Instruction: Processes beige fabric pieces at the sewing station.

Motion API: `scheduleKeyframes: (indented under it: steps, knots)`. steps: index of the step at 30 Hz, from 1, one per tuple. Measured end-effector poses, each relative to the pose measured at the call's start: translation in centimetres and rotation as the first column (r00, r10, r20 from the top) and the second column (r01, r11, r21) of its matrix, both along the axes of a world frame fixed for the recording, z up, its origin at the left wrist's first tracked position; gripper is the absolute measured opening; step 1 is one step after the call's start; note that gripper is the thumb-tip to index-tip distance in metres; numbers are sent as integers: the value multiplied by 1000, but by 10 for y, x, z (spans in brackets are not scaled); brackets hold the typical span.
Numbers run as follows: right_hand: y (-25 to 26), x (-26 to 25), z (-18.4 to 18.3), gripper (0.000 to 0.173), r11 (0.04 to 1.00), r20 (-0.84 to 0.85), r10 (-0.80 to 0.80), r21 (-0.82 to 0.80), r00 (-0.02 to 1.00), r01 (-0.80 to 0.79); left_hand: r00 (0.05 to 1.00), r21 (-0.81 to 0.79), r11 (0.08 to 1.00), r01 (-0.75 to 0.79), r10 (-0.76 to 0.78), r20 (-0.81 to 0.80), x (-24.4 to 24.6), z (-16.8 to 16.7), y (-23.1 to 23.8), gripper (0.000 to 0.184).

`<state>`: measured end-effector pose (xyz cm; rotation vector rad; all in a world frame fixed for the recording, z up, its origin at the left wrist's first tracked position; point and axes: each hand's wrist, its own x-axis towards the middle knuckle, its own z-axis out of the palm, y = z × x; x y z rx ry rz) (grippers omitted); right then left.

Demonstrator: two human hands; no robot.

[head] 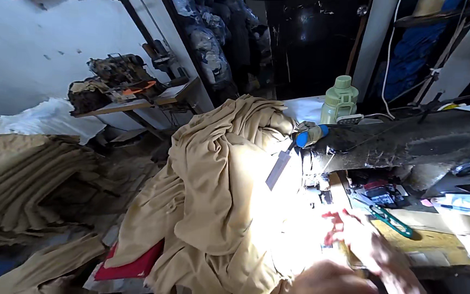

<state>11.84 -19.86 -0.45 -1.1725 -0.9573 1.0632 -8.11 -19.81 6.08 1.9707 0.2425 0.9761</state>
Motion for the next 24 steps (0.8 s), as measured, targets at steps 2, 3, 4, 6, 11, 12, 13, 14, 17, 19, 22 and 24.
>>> scheduleKeyframes:
  steps: [2, 3, 4, 6, 11, 12, 13, 14, 17, 19, 22, 24]
  knots:
    - [-32, -26, 8, 37, 984, -322, 177, 69, 930, -163, 990, -27, 992, -123, 121, -70, -11, -15, 27, 32]
    - [-42, -36, 6, 26, 981, -342, 194, 93, 919, -172, 981, -31, 983, -178, 175, -79, -14, -25, 38, 33]
    - [-49, -44, 5, 17, 984, -315, 169, 101, 934, -144, 973, -36, 975, -220, 217, -71, -17, -35, 47, 32]
    - [-55, -54, 6, 26, 996, -216, 49, 79, 975, -33, 960, -65, 958, -278, 277, -36, -19, -50, 58, 28]
    - [-46, -64, 2, 55, 991, 104, -83, 117, 991, 70, 960, -101, 957, -272, 277, 40, -21, -54, 58, 20]
    - [-43, -66, 5, 59, 993, 87, -53, 107, 995, 43, 965, -82, 964, -252, 257, 55, -20, -52, 57, 20]
    - [-41, -69, 8, 54, 995, 42, -24, 97, 999, 20, 968, -66, 969, -240, 244, 64, -20, -49, 57, 20]
    - [-40, -71, 10, 47, 997, -20, 3, 83, 1000, -2, 969, -51, 971, -234, 237, 69, -21, -47, 59, 21]
    - [-41, -73, 14, 36, 997, -151, 26, 74, 988, -15, 959, -31, 962, -272, 274, 68, -32, -43, 69, 19]
    - [-44, -69, 13, 37, 997, -137, 2, 81, 991, 9, 951, -47, 954, -297, 300, 80, -39, -49, 75, 17]
    - [-48, -62, 10, 41, 996, 51, -19, 84, 999, 15, 954, -128, 950, -285, 295, 58, -44, -57, 76, 17]
    - [-52, -59, 12, 42, 995, 257, -41, 94, 966, 17, 959, -259, 931, -258, 280, 49, -43, -60, 72, 14]
